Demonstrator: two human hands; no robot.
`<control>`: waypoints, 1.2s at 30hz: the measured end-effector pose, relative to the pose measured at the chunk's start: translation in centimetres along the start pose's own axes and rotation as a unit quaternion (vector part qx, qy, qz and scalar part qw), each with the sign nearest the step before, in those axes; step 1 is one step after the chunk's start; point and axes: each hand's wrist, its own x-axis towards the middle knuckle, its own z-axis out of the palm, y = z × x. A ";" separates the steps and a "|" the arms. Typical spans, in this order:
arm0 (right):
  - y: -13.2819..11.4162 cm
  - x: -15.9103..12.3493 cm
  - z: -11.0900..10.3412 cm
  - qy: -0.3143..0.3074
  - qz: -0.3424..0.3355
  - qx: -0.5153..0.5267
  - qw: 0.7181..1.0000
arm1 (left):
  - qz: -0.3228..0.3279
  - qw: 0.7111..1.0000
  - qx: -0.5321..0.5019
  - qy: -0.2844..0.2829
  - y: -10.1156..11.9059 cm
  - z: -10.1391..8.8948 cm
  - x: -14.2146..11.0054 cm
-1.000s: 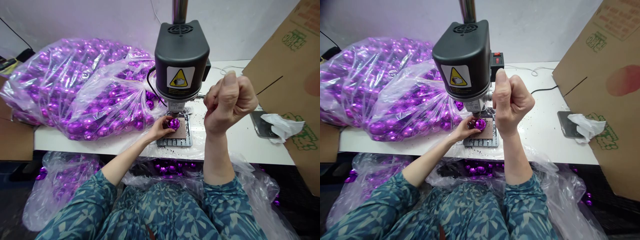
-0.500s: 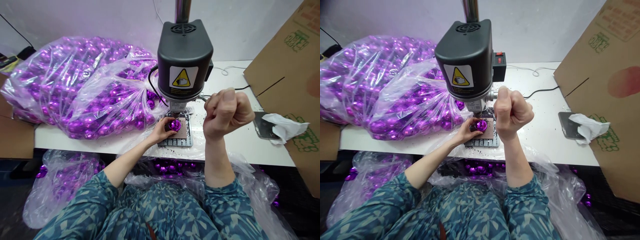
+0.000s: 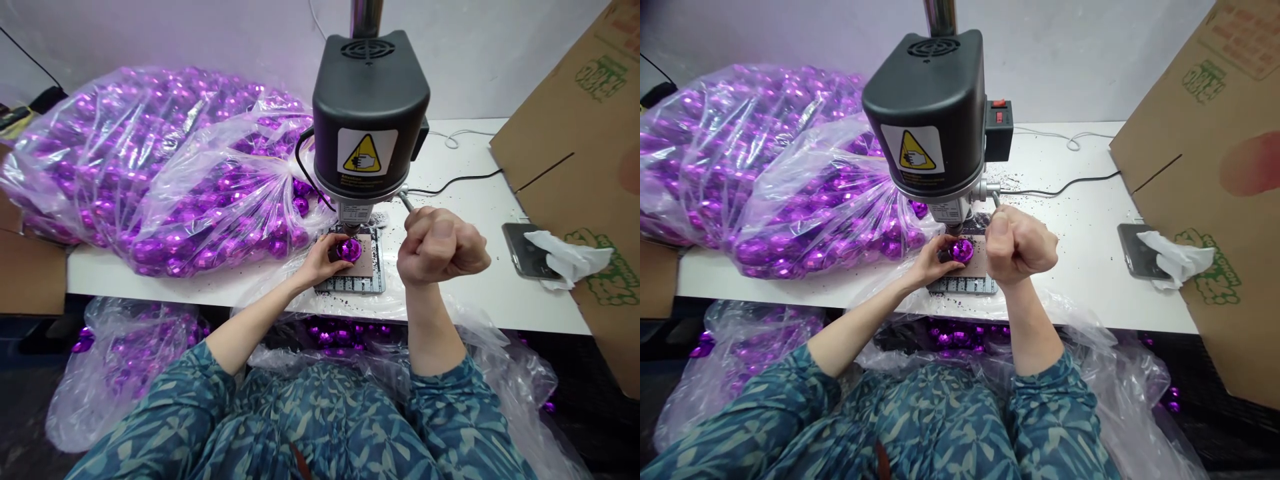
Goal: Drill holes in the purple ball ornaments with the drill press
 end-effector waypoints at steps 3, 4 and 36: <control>0.2 -0.1 -0.1 -0.010 -0.022 0.008 1.000 | -0.002 1.000 0.003 -0.001 0.3 0.0 0.0; 0.2 -0.1 -0.2 -0.014 -0.025 0.009 1.000 | -0.005 1.000 0.003 0.000 0.4 0.0 0.0; -0.3 4.5 2.4 0.009 0.183 -0.040 0.982 | 0.037 0.936 0.349 -0.030 3.6 -8.1 3.5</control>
